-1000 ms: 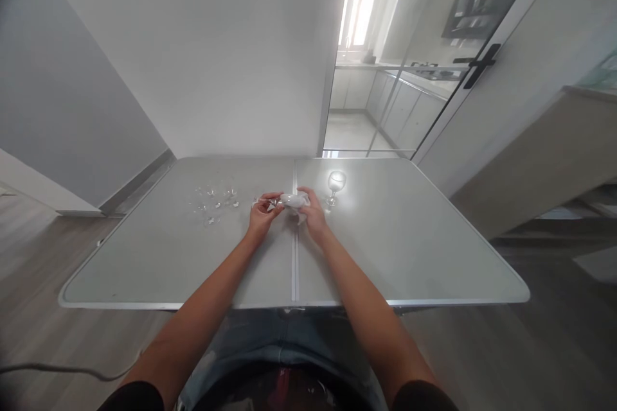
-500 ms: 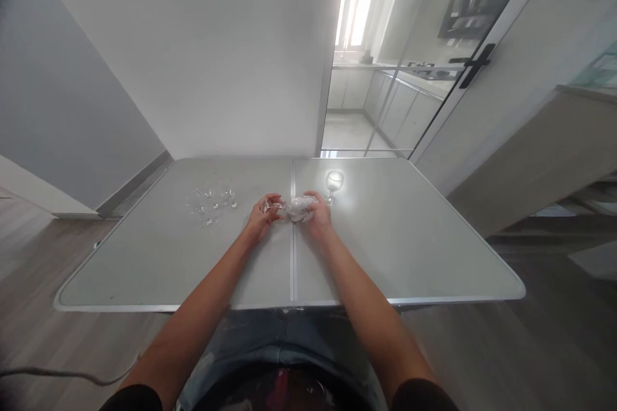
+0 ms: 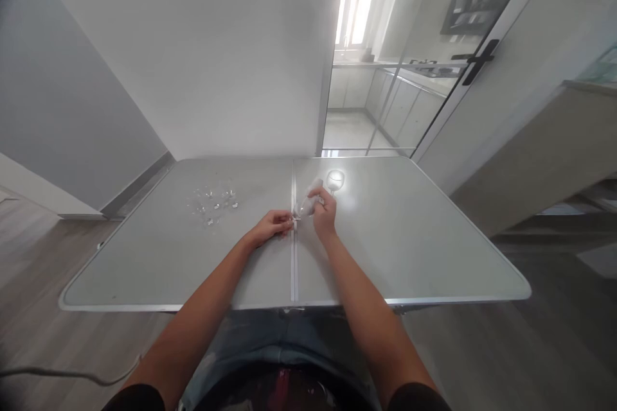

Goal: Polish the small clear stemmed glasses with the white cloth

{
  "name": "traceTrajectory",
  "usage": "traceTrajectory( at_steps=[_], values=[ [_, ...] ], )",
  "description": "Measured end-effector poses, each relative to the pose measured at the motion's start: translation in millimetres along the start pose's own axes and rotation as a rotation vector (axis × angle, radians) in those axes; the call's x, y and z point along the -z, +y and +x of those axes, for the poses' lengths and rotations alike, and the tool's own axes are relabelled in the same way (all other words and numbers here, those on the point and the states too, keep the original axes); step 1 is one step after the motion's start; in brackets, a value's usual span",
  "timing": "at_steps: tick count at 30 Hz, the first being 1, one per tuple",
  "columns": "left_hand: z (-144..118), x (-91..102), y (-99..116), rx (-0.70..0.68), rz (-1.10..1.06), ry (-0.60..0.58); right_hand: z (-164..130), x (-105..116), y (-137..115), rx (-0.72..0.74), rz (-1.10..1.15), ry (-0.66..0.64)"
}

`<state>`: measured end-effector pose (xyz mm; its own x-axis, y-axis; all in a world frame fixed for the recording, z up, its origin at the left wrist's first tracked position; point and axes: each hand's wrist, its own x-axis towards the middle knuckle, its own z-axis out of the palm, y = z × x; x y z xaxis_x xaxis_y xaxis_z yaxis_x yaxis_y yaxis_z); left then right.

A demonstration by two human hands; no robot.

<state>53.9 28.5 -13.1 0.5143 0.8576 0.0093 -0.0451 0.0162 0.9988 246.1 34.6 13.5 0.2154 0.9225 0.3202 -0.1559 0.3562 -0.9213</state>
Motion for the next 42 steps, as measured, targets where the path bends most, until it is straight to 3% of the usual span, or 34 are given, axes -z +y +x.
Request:
traceTrajectory(
  at_steps=[8,14,16,24,31,36,42],
  values=[
    [-2.0,6.7,1.9,-0.081,-0.041,0.187,8.8,1.6,-4.3,-0.132,0.440,0.065],
    [0.5,18.1,3.3,-0.238,-0.360,0.508,7.9,-2.8,-0.1,-0.220,0.467,0.078],
    [0.2,19.0,3.8,-0.265,-0.383,0.539,7.7,-7.1,6.0,-0.286,0.429,0.082],
    [0.7,1.5,-0.9,-0.173,-0.175,0.256,2.9,-15.2,10.8,-0.472,0.553,-0.085],
    [-1.0,3.8,1.5,-0.141,-0.342,0.230,-2.8,-5.1,12.9,-0.444,0.578,-0.226],
    [-3.0,1.1,1.0,-0.093,-0.386,0.118,-6.6,-10.5,10.1,-0.276,0.543,-0.214],
    [-4.0,0.5,1.4,-0.041,-0.424,0.066,-10.4,-12.4,-3.1,-0.303,0.541,-0.429]
  ],
)
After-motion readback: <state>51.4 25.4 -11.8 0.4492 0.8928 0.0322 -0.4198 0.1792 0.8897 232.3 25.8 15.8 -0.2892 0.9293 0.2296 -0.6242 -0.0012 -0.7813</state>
